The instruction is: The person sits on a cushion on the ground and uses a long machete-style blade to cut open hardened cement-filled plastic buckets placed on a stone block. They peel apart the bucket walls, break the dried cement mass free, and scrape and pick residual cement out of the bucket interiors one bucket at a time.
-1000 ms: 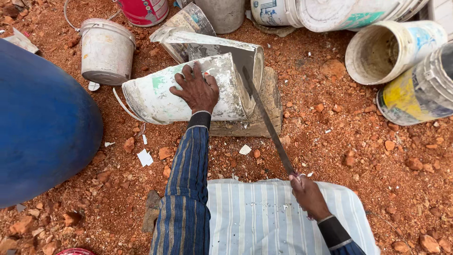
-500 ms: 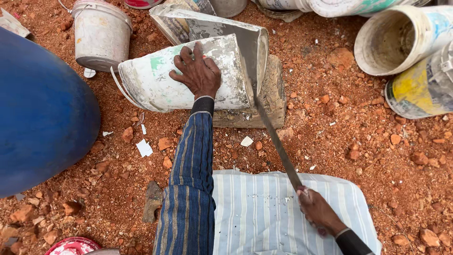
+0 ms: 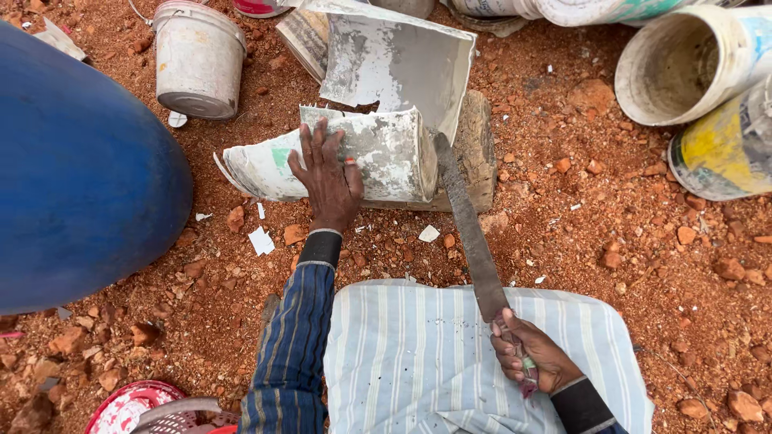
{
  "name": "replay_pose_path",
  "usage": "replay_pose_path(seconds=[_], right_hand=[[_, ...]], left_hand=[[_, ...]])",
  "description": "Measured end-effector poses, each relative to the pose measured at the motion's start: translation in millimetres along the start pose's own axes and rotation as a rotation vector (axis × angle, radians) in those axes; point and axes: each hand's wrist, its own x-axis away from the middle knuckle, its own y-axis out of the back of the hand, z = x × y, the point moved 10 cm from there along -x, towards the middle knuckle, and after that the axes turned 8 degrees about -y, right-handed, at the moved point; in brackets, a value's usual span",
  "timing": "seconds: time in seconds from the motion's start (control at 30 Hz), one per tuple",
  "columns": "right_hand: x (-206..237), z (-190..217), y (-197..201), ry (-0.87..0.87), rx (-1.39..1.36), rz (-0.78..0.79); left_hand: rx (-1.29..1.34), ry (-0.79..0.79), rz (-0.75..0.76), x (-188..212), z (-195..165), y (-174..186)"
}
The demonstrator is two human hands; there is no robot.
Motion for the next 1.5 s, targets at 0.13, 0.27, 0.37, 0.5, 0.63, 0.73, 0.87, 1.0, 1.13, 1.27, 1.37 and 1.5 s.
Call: replay_pose_path(seconds=[0.13,0.27,0.37,0.5,0.63,0.73,0.87,1.0,1.13,1.27,1.37,1.5], right_hand=[[1,-9,-22,-0.011,-0.129,0.270],[4,-8,-27,0.010,-0.180,0.366],[23,10,-57,0.068,-0.388,0.743],[13,15,-18,0.102,0.079,0.061],[38,42,-34,0.141,0.142,0.074],[59,79,-74,0.229,-0.063,0.481],[54,130,-94,0.325,-0.194,0.710],[3,155,-94,0.330,-0.181,0.572],[-46,151,-80,0.258,-0.113,0.360],[-68,143,-49,0.311,0.079,0.112],[-60,153,-14,0.482,0.477,-0.325],[-21,167,-19,0.723,1.106,-0.791]], left_hand=[[0.082,-0.069,0.301,28,3,21],[0.004,-0.036,0.393,60,-6,30],[0.085,-0.211,0.394,54,-37,11],[-0.033,-0.295,0.439,-5,-39,-5],[0.098,-0.151,0.697,-80,-29,3],[0.237,-0.487,0.447,-162,-58,59],[0.204,-0.461,0.379,-180,-49,77],[0.290,-0.229,0.231,-119,-23,61],[0.119,-0.123,0.214,-47,5,29],[0.199,-0.044,0.173,-46,44,29],[0.248,-0.101,0.209,-68,43,32],[0.264,-0.229,0.251,-95,17,38]])
